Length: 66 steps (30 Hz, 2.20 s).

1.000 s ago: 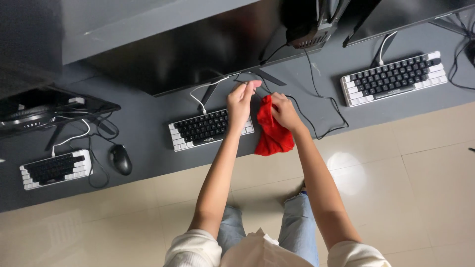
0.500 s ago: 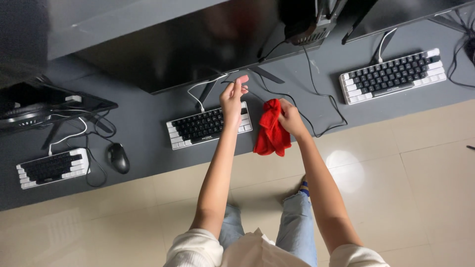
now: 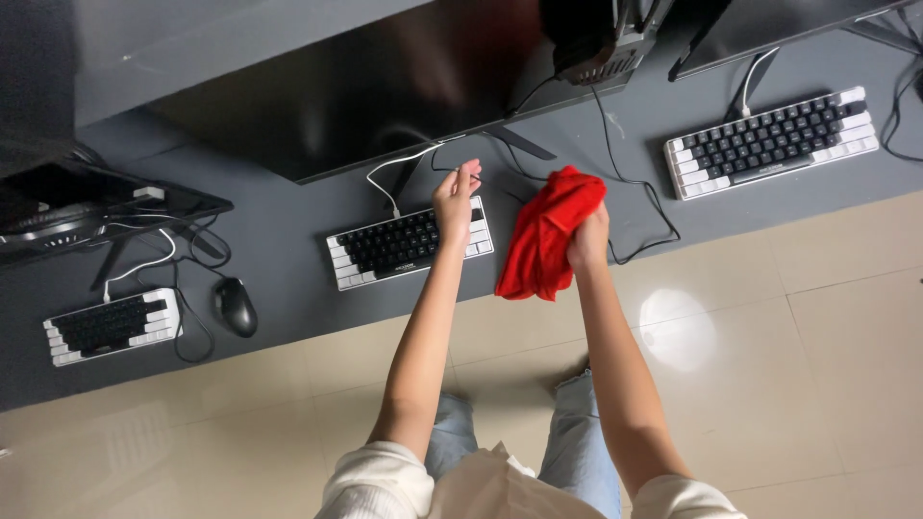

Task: The person cleans a desk surface using a red cloth. They wipe the area around computer monitors, keyboards, and mice, occasionally moving cables and a mouse to clean underneath them.

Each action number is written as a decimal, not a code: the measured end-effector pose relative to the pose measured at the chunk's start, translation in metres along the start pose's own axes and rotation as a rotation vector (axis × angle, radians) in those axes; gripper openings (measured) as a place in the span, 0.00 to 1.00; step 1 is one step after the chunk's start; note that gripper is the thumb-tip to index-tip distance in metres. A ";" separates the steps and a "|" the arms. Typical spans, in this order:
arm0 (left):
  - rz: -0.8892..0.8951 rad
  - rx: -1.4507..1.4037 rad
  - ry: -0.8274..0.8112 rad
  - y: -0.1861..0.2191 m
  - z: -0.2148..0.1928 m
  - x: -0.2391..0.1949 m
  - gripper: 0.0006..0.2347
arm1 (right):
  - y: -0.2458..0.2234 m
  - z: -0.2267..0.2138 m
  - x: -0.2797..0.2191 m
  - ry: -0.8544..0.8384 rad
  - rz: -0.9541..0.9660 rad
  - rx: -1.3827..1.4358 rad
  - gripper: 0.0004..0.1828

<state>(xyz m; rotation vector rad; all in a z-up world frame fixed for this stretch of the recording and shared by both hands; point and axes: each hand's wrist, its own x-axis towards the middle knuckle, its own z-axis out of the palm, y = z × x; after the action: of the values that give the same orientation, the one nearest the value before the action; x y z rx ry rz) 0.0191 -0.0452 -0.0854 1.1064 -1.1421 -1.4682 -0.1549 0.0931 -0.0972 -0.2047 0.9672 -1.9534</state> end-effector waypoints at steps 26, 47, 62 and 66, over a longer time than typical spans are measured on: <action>-0.221 0.025 0.049 -0.095 0.046 0.091 0.21 | -0.082 -0.008 -0.037 -0.071 0.182 0.554 0.26; -0.164 -0.089 0.275 -0.148 0.052 0.158 0.10 | -0.052 0.021 0.040 -0.164 0.396 0.203 0.23; 0.365 0.953 0.197 -0.176 0.047 0.155 0.24 | -0.027 0.018 0.072 -0.118 0.369 0.050 0.26; -0.207 0.724 -0.136 -0.091 0.057 0.109 0.10 | -0.017 0.011 0.080 -0.125 0.336 0.093 0.24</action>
<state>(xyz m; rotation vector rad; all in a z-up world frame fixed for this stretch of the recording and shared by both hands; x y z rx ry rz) -0.0662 -0.1336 -0.1767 1.6684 -1.7744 -1.3207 -0.2059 0.0284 -0.0956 -0.1019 0.7721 -1.6522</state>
